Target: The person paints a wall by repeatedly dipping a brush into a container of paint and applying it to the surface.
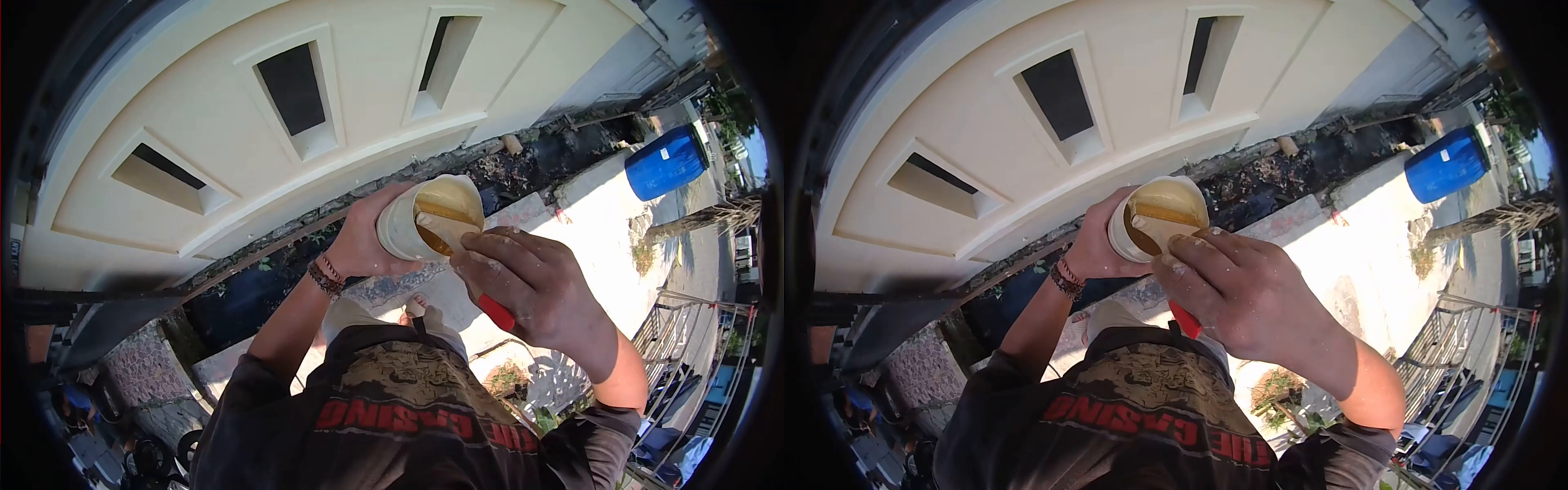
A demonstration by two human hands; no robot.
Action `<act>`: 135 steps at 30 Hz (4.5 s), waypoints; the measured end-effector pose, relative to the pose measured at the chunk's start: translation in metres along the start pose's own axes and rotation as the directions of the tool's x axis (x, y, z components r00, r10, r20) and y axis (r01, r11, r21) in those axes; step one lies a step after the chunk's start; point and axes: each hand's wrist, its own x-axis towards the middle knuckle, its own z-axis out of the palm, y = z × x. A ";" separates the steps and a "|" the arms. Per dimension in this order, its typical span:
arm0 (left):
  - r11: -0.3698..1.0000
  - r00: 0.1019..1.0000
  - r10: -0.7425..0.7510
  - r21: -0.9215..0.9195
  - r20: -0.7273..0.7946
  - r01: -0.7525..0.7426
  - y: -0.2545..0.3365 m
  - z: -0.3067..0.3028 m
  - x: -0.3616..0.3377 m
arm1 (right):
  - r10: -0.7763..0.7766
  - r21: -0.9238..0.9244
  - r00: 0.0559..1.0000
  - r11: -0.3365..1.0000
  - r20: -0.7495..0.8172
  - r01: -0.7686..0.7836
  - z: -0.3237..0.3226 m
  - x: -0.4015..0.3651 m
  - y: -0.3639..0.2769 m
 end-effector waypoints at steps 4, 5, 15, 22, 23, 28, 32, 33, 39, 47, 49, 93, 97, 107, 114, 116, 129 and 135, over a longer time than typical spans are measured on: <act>0.996 0.995 -0.079 -0.037 0.056 0.081 -0.020 0.057 0.034 | 0.018 -0.079 0.999 0.997 0.040 -0.015 -0.008 -0.049 0.055; 0.993 0.992 -0.091 -0.069 0.085 0.096 -0.024 0.069 0.043 | 0.021 -0.105 0.999 0.994 0.025 -0.019 -0.010 -0.057 0.067; 0.995 0.996 -0.062 -0.070 0.058 0.066 -0.087 0.131 0.155 | 0.368 0.172 0.929 0.913 0.040 -0.370 -0.038 -0.070 0.186; 0.994 0.995 0.099 0.050 -0.005 -0.098 -0.124 0.155 0.209 | 0.771 0.706 0.539 0.170 0.339 -0.687 -0.039 -0.081 0.286; 0.994 0.995 0.097 0.041 -0.010 -0.097 -0.126 0.157 0.214 | 0.744 0.752 0.553 0.105 0.374 -0.651 -0.037 -0.084 0.300; 0.999 1.000 0.027 0.030 0.009 -0.027 -0.137 0.174 0.238 | 0.691 0.752 0.581 0.083 0.429 -0.654 -0.046 -0.093 0.338; 0.999 0.998 -0.041 -0.019 -0.048 0.040 -0.142 0.193 0.257 | 0.462 0.417 0.884 0.791 0.072 -0.447 -0.058 -0.083 0.356; 0.997 0.996 -0.071 -0.042 -0.054 0.068 -0.143 0.197 0.265 | 0.407 0.334 0.911 0.850 0.073 -0.407 -0.060 -0.084 0.357; 0.978 0.985 -0.167 -0.132 -0.031 0.162 -0.153 0.238 0.322 | 0.057 0.186 0.998 0.981 0.016 -0.059 -0.068 -0.132 0.422; 0.981 0.985 -0.165 -0.109 -0.055 0.158 -0.169 0.315 0.399 | 0.351 0.477 0.936 0.829 -0.038 -0.291 -0.114 -0.179 0.523; 0.985 0.982 -0.173 -0.030 -0.080 0.171 -0.165 0.329 0.407 | 0.621 0.748 0.751 0.385 0.223 -0.541 -0.119 -0.192 0.535; 0.963 0.971 -0.238 0.122 -0.036 0.240 -0.198 0.265 0.440 | 0.663 0.861 0.613 -0.098 0.430 -0.499 -0.064 -0.150 0.600; 0.967 0.971 -0.234 0.096 -0.053 0.238 -0.197 0.276 0.452 | 0.575 0.746 0.796 0.443 0.188 -0.497 -0.083 -0.152 0.606; 0.943 0.935 -0.314 0.061 -0.162 0.327 -0.189 0.296 0.456 | 0.179 0.468 0.975 0.878 -0.133 -0.098 -0.079 -0.167 0.625; 0.930 0.948 -0.165 0.277 -0.272 0.241 -0.186 0.288 0.461 | 0.375 0.756 0.903 0.648 -0.210 -0.093 -0.061 -0.163 0.645; 0.905 0.943 -0.127 0.354 -0.307 0.237 -0.179 0.283 0.453 | 0.607 0.970 0.794 0.173 0.031 -0.170 -0.049 -0.161 0.646; 0.867 0.923 -0.252 0.356 -0.290 0.348 -0.229 0.232 0.419 | 0.353 0.804 0.912 0.592 -0.208 -0.046 -0.011 -0.130 0.631; 0.884 0.894 -0.289 0.263 -0.343 0.386 -0.309 0.236 0.388 | 0.915 0.988 0.389 -0.142 0.110 0.054 0.080 -0.155 0.649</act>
